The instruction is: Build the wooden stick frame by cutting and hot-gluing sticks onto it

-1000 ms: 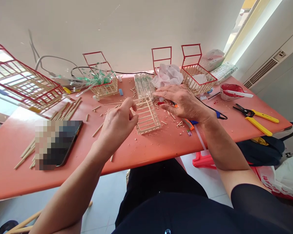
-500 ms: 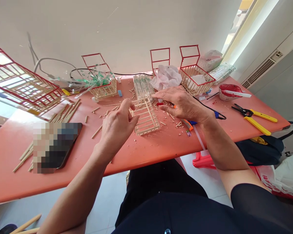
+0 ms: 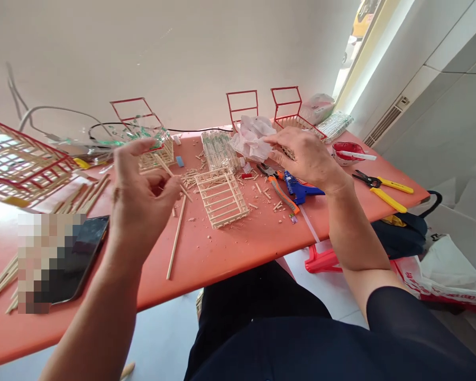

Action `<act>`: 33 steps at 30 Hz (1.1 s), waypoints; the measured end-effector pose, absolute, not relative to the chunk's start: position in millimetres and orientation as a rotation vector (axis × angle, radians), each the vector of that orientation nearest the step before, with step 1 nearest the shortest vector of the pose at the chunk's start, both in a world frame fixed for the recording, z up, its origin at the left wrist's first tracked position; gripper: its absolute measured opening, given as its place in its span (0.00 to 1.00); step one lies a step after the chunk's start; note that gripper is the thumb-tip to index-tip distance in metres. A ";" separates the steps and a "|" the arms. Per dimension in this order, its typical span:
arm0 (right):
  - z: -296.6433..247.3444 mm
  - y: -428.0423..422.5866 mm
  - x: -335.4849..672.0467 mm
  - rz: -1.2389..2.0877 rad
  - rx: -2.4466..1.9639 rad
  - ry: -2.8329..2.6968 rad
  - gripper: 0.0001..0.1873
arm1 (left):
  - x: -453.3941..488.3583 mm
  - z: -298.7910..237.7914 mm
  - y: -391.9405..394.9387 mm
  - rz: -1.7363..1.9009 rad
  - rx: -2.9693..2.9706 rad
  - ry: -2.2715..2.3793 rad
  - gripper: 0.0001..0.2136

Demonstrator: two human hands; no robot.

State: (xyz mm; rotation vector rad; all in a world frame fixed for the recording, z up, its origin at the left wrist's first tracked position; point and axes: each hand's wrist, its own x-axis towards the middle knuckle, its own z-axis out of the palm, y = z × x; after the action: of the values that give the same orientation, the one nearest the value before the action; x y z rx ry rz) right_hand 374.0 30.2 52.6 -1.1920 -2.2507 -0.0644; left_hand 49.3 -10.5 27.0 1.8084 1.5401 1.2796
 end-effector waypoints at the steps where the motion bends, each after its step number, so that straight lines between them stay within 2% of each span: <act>1: 55.5 24.6 375.5 -0.081 -1.257 -2.261 0.18 | 45.3 29.5 -6.0 1.354 1.806 1.498 0.36; 5: 55.4 -8.1 389.8 -0.153 -1.505 -2.358 0.13 | 38.8 34.6 13.4 1.460 1.647 1.326 0.35; 8: 41.4 -34.5 404.3 -0.363 -1.719 -2.471 0.13 | 39.0 31.0 21.4 1.449 1.441 1.267 0.32; 13: 9.8 -51.9 411.9 -0.640 -1.982 -2.521 0.29 | 34.0 18.1 21.2 1.476 1.344 1.163 0.35; 16: -6.9 -45.1 414.5 -0.662 -1.952 -2.478 0.30 | 28.9 13.0 20.6 1.510 1.367 1.096 0.35; 21: -29.4 -29.0 433.6 -0.500 -1.927 -2.363 0.25 | 27.6 12.8 20.3 1.477 1.391 1.113 0.36; 23: -33.6 -26.0 444.0 -0.394 -1.878 -2.248 0.25 | 29.8 15.0 20.2 1.468 1.347 1.139 0.30; 27: -22.7 -25.1 455.2 -0.270 -1.676 -2.021 0.20 | 33.0 18.4 19.8 1.404 1.316 1.162 0.10; 30: 1.0 -26.2 440.8 -0.162 -1.564 -1.906 0.21 | 33.8 16.9 18.5 1.366 1.355 1.087 0.07; 31: 9.6 -26.7 430.6 0.047 -1.477 -1.857 0.22 | 34.1 15.7 18.0 1.351 1.359 1.055 0.07; 33: 24.4 -27.7 404.5 0.227 -1.378 -1.875 0.26 | 34.8 12.6 17.2 1.311 1.368 0.996 0.08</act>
State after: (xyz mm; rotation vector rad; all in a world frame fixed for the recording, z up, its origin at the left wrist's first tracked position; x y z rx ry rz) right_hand 404.5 -27.7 24.4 -1.3777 -1.8750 0.2271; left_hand 34.8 17.2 12.6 1.3679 0.9956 1.3113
